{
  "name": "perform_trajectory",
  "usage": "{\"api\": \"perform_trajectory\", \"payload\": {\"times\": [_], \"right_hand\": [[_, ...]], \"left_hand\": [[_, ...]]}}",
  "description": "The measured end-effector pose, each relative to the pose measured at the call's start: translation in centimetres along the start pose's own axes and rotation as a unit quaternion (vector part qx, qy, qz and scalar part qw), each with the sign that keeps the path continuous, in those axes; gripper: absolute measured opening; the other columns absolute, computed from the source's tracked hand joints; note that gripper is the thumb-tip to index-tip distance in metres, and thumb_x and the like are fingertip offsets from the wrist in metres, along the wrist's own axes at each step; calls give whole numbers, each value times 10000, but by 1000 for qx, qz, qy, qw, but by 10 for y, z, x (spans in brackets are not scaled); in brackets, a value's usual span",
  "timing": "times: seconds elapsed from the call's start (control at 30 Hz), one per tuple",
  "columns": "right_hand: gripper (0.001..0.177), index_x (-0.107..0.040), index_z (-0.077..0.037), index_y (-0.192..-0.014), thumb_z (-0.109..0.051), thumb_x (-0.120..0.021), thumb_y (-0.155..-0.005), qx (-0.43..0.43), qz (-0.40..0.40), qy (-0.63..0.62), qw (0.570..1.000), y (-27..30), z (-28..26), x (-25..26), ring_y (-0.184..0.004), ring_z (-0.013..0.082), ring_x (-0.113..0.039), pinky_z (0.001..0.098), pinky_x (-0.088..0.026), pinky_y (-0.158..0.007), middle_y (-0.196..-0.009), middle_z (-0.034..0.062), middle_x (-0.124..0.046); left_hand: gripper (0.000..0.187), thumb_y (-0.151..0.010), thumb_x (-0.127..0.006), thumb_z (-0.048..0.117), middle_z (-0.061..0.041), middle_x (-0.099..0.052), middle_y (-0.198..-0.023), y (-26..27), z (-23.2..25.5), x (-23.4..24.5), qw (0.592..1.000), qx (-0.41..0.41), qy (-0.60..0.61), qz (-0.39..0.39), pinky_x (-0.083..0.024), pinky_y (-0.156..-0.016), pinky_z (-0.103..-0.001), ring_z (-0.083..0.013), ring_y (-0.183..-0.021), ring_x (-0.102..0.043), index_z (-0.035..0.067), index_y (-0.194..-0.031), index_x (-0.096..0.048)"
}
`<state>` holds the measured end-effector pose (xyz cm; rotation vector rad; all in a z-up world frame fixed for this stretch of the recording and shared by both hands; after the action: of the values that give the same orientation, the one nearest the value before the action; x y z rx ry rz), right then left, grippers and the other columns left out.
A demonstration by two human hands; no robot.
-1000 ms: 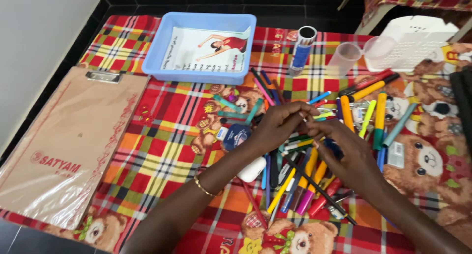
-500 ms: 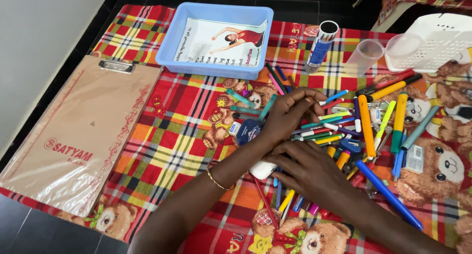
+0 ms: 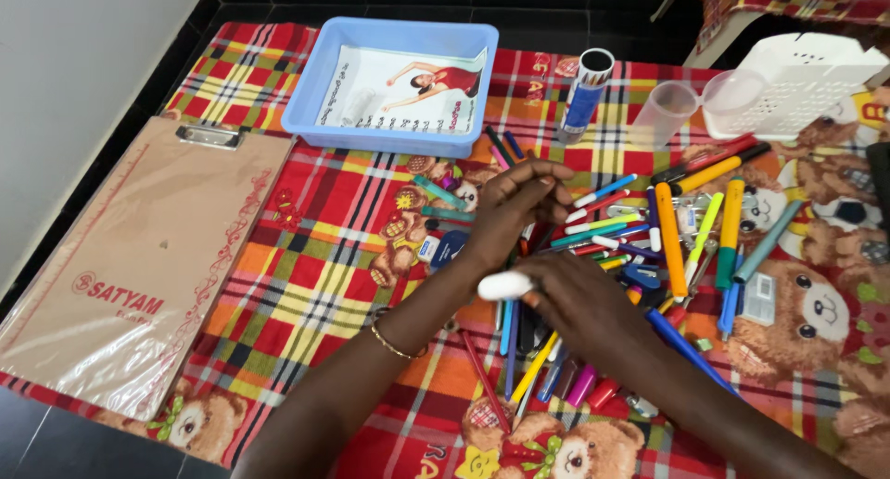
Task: The person sorts various stationery items, including pens, markers, and glue sticks, on a patterned tablecloth, moving them between groups and a blue tray.
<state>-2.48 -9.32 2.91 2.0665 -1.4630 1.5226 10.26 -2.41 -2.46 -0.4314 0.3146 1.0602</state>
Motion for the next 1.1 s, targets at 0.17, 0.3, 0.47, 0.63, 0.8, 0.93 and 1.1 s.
{"api": "perform_trajectory", "payload": {"times": [0.17,0.3,0.47,0.63,0.8,0.93,1.1], "right_hand": [[300,-601,-44,-1289,-207,-500,-1059,-190,64,-153,968,7,60,30,-914,197,-705,372,-541,-799,-996,105,-726],[320,-625,-22,-1313,-213,-481,-1100,-227,130,-182,948,10,89,51,-906,112,-649,312,-537,-791,-1006,94,-712],[355,-571,2,-1367,-183,-516,-1069,-214,140,-302,918,8,111,50,-1030,109,-692,277,-587,-884,-1165,69,-707],[448,-539,0,-1421,-101,-618,-992,-209,102,-366,901,6,119,41,-1093,136,-682,306,-585,-936,-1215,83,-699],[394,-576,-10,-1353,-76,-645,-971,-236,63,-404,881,9,135,29,-1081,135,-692,316,-584,-963,-1198,75,-708],[357,-590,-25,-1292,-76,-674,-950,-234,83,-427,870,12,146,25,-1088,121,-674,322,-578,-976,-1198,49,-690],[313,-609,-37,-1229,-85,-698,-932,-259,87,-456,847,17,154,22,-1075,131,-674,340,-592,-955,-1173,40,-686]], "left_hand": [[256,-1116,-510,169,-50,-708,-959,3,5,-1,1000,-24,-10,3,-573,-761,-274,-110,-842,-687,10,-1192,-695],[283,-1135,-504,225,-28,-718,-991,0,-2,-14,998,-34,-37,-34,-576,-770,-251,-92,-845,-679,22,-1231,-677],[341,-998,-709,101,-34,-705,-1108,8,3,-31,982,-77,-167,-46,-574,-848,-249,-80,-999,-681,26,-1309,-593],[392,-978,-744,123,-81,-734,-1138,8,6,-31,976,-70,-200,-42,-605,-897,-271,-108,-1044,-712,15,-1332,-614],[416,-945,-764,118,-92,-745,-1142,9,7,-31,971,-70,-226,-29,-635,-910,-286,-122,-1042,-731,10,-1326,-635],[417,-929,-779,103,-95,-753,-1120,9,9,-29,968,-70,-239,-14,-641,-879,-283,-122,-1013,-729,10,-1319,-662],[419,-928,-780,93,-92,-754,-1116,9,10,-29,964,-73,-256,-9,-649,-873,-277,-119,-1005,-734,17,-1325,-672]]}}
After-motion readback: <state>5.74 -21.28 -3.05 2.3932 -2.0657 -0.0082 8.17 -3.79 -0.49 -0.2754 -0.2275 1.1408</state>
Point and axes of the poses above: each hand's wrist, its own y-axis away from the middle knuckle, its own x-axis out of the back of the hand, z = x × y, the point moved 8 cm from there along -y, towards the middle knuckle
